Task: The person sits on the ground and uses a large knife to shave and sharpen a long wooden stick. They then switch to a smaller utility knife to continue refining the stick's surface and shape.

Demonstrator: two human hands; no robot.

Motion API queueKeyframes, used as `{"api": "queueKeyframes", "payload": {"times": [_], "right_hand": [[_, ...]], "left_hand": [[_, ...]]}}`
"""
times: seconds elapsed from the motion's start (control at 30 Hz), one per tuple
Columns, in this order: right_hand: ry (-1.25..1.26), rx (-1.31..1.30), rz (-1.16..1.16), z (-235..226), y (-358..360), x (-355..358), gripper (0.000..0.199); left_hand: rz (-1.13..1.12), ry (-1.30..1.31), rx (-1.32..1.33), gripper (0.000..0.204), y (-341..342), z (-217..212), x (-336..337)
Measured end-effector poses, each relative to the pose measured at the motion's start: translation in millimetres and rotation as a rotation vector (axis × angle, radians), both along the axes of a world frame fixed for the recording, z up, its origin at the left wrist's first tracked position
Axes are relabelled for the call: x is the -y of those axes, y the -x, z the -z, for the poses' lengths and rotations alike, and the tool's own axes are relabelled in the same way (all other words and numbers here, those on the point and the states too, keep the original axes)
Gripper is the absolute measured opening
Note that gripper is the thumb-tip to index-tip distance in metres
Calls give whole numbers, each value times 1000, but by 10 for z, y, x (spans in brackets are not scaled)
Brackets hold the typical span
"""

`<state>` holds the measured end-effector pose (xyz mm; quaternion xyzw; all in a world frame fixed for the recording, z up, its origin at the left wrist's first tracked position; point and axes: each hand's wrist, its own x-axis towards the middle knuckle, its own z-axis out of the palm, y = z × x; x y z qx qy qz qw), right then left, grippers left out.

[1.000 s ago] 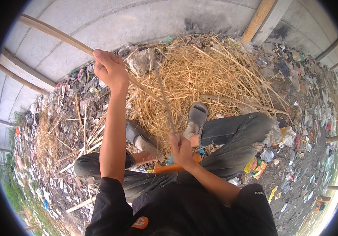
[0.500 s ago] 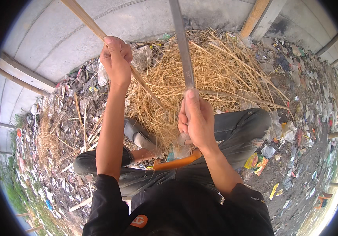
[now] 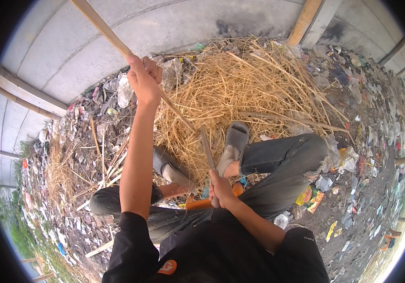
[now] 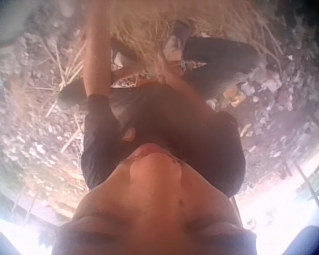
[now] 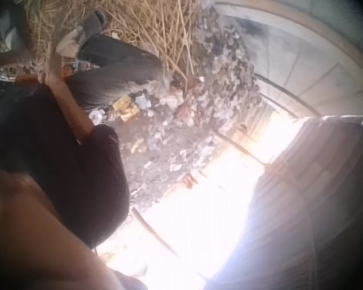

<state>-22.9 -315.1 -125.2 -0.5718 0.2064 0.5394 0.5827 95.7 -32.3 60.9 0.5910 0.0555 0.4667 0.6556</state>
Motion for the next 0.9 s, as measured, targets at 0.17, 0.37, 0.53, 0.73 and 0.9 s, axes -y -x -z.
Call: {"api": "queueKeyframes", "payload": {"times": [0.17, 0.37, 0.53, 0.73, 0.9], "right_hand": [[-447, 644, 45, -1442, -800, -377, 56], [-1003, 1032, 452, -1469, -773, -582, 47], [190, 806, -501, 1082, -168, 10, 58], [-20, 775, -296, 563, -343, -61, 58], [-51, 641, -182, 645, -229, -115, 54]], "left_hand": [[-125, -78, -43, 67, -105, 40, 93], [-89, 14, 13, 66, 144, 17, 1], [-64, 117, 59, 69, 481, 73, -195], [-170, 173, 63, 72, 1127, 162, -495], [-174, 177, 128, 72, 1249, -336, -407]]}}
